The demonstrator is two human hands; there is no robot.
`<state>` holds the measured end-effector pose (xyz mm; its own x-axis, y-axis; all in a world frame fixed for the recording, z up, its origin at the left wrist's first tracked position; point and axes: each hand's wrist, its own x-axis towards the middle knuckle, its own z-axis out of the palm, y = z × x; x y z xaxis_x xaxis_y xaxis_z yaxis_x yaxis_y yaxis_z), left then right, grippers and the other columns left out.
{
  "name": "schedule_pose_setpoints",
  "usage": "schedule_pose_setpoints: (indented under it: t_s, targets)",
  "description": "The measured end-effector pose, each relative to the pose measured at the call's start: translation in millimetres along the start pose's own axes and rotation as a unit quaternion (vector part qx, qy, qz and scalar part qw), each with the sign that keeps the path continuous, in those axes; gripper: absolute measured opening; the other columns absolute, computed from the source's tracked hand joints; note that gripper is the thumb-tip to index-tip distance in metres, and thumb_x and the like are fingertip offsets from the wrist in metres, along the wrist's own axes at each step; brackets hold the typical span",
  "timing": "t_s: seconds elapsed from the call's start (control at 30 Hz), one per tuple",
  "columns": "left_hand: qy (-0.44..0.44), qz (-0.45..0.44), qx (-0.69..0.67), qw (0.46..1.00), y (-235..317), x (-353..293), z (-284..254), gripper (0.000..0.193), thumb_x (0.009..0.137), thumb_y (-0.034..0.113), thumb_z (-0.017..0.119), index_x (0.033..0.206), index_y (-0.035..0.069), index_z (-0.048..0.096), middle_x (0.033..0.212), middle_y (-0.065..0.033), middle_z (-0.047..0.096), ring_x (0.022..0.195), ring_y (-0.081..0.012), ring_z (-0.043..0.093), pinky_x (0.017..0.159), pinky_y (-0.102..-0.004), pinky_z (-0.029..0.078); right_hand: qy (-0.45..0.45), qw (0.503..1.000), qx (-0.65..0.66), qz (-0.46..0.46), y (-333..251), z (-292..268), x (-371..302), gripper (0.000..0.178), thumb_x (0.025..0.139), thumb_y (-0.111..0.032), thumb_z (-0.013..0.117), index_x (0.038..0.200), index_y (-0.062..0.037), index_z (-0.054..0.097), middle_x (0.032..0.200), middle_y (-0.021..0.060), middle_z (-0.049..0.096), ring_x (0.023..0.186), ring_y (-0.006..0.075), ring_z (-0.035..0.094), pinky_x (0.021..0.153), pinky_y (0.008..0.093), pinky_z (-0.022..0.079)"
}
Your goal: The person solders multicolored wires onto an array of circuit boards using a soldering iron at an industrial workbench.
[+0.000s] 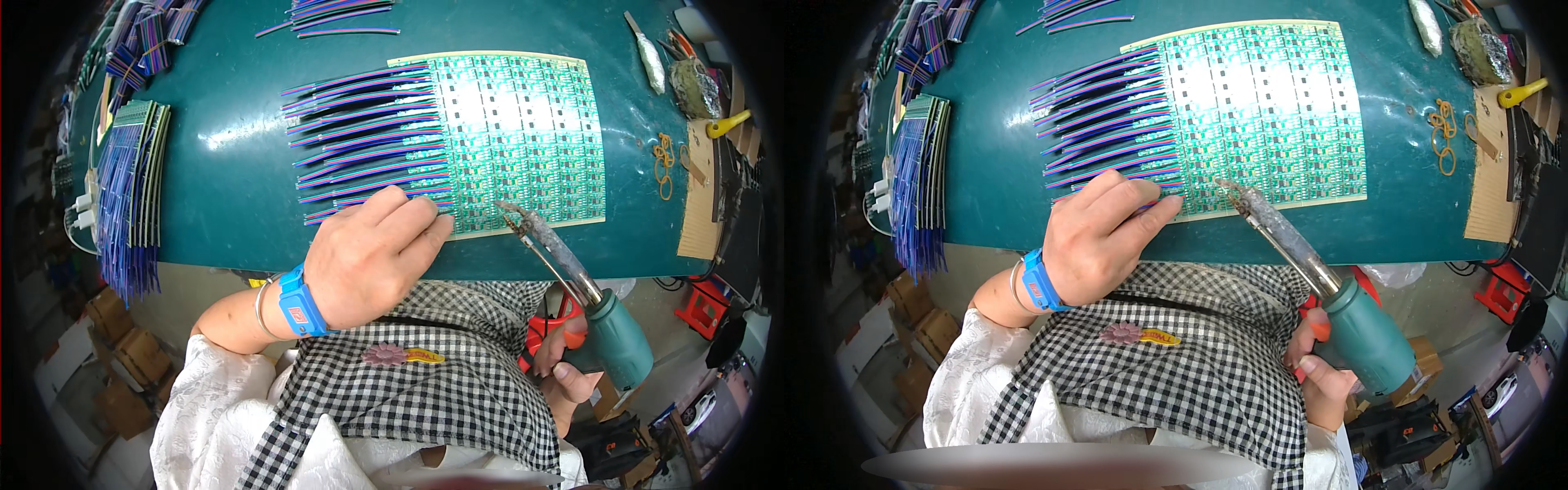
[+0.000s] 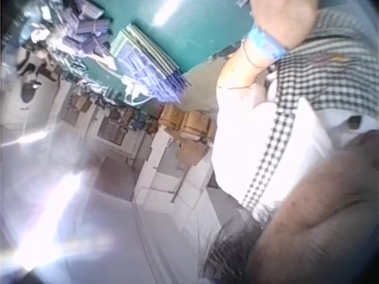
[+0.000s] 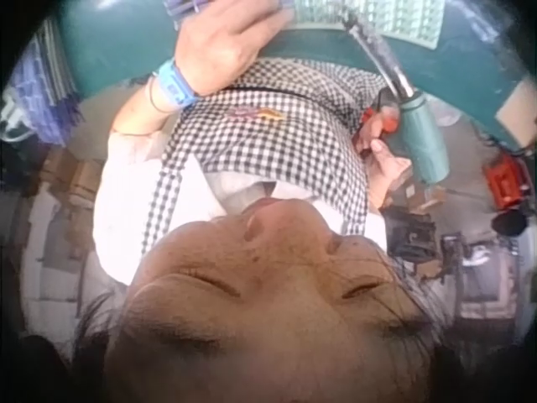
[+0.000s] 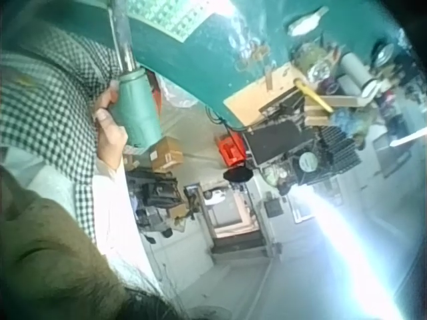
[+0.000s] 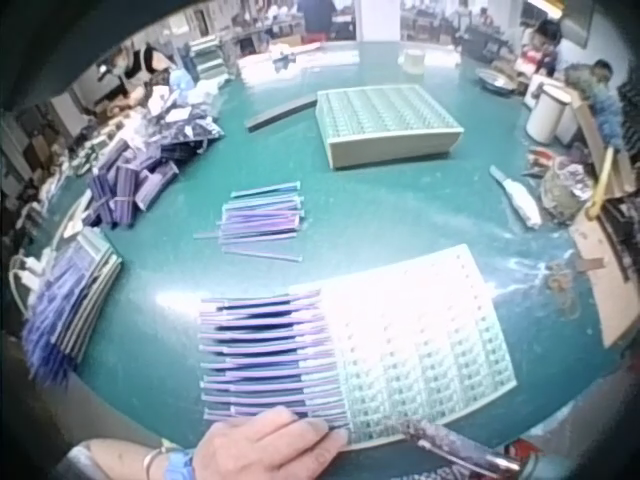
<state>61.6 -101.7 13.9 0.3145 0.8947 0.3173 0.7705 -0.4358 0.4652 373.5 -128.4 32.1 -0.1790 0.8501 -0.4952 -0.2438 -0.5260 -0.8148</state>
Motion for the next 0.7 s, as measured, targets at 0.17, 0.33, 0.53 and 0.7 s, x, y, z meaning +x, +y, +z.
schedule_pose_setpoints:
  t_s: [0.17, 0.33, 0.53, 0.7]
  targets:
    - [-0.054, -0.064, -0.044, 0.995, -5, 0, -29, 0.032, 0.068, -0.003, 0.074, 0.1, -0.001, 0.074, 0.091, -0.0111, 0.067, 0.076, -0.0273, 0.067, 0.064, -0.0358, 0.056, -0.032, 0.998, 0.021, -0.057, 5, -17, 9, 0.063, 0.064, -0.009, 0.072, 0.121, 0.0096, 0.054, 0.072, 0.0105, 0.054, 0.052, 0.0202, 0.051, 0.047, 0.0326, 0.046]
    - [-0.1, -0.107, -0.101, 0.984, -36, 10, -80, 0.02, 0.075, 0.001, 0.081, 0.093, 0.0, 0.074, 0.086, -0.0139, 0.071, 0.076, -0.0275, 0.07, 0.066, -0.0342, 0.056, -0.075, 0.992, 0.049, -0.091, 11, -34, 16, 0.065, 0.068, -0.004, 0.068, 0.127, 0.0103, 0.046, 0.071, 0.0113, 0.053, 0.05, 0.02, 0.052, 0.045, 0.0333, 0.049]
    - [0.033, -0.072, 0.093, 0.992, -105, 59, -60, 0.008, 0.084, 0.011, 0.074, 0.088, 0.004, 0.074, 0.084, -0.0098, 0.068, 0.075, -0.0277, 0.065, 0.067, -0.037, 0.052, -0.153, 0.979, 0.042, -0.124, 19, -39, 22, 0.067, 0.078, -0.005, 0.07, 0.136, 0.0076, 0.039, 0.075, 0.0116, 0.054, 0.049, 0.0184, 0.052, 0.042, 0.0332, 0.049]
    - [0.037, -0.104, 0.125, 0.986, -141, 86, -31, 0.013, 0.085, 0.016, 0.074, 0.09, 0.004, 0.07, 0.092, -0.0115, 0.066, 0.091, -0.0315, 0.062, 0.082, -0.0417, 0.05, -0.132, 0.982, 0.042, -0.126, 20, -34, 16, 0.065, 0.075, -0.005, 0.07, 0.132, 0.0097, 0.043, 0.07, 0.0099, 0.053, 0.05, 0.0182, 0.052, 0.045, 0.0323, 0.049]
